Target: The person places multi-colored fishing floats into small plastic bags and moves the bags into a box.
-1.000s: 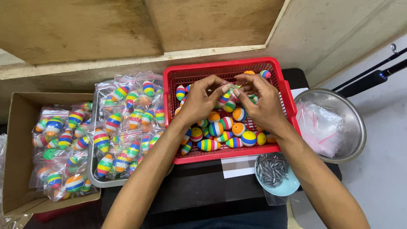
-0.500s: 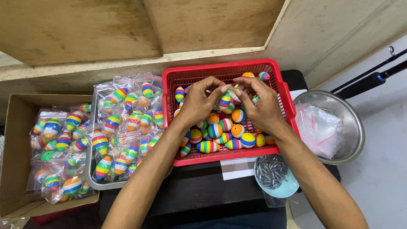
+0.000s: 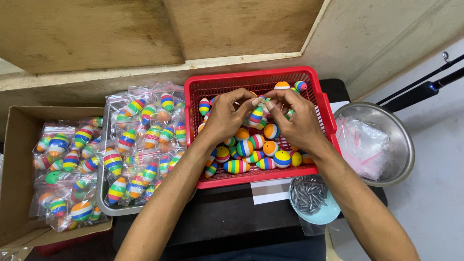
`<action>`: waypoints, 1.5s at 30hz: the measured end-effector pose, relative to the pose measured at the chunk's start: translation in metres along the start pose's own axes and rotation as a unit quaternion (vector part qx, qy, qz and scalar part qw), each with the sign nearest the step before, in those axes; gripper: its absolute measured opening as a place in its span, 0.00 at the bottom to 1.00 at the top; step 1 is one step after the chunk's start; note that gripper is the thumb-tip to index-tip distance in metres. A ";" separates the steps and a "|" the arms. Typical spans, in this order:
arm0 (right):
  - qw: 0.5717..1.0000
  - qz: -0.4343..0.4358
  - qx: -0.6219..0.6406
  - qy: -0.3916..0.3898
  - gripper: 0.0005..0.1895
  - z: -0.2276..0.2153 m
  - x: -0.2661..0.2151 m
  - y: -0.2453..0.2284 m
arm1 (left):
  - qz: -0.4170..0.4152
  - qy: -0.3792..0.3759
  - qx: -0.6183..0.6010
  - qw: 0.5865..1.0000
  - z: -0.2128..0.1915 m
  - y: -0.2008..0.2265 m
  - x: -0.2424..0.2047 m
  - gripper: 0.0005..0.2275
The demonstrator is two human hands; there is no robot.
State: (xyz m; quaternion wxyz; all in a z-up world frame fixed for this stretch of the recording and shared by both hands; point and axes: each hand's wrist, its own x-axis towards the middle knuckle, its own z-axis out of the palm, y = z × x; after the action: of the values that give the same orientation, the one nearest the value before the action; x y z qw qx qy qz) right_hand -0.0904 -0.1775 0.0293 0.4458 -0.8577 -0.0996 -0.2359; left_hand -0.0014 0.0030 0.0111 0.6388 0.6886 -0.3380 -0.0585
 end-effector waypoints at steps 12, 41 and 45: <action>0.999 -0.012 -0.039 -0.013 0.02 0.000 -0.001 0.002 | 0.002 0.001 0.003 1.000 0.000 -0.006 -0.002 0.04; 0.999 -0.025 -0.029 -0.012 0.03 -0.001 0.000 0.002 | 0.065 0.040 0.069 0.995 -0.008 0.015 -0.001 0.07; 0.999 -0.017 -0.032 -0.001 0.04 -0.003 0.001 0.001 | 0.071 0.049 0.068 0.994 -0.008 0.017 0.000 0.07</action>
State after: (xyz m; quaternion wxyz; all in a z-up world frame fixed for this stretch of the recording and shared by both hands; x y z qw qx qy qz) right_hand -0.0906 -0.1804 0.0306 0.4141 -0.8699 -0.1065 -0.2457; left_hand -0.0037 0.0098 0.0280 0.6086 0.7072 -0.3572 0.0439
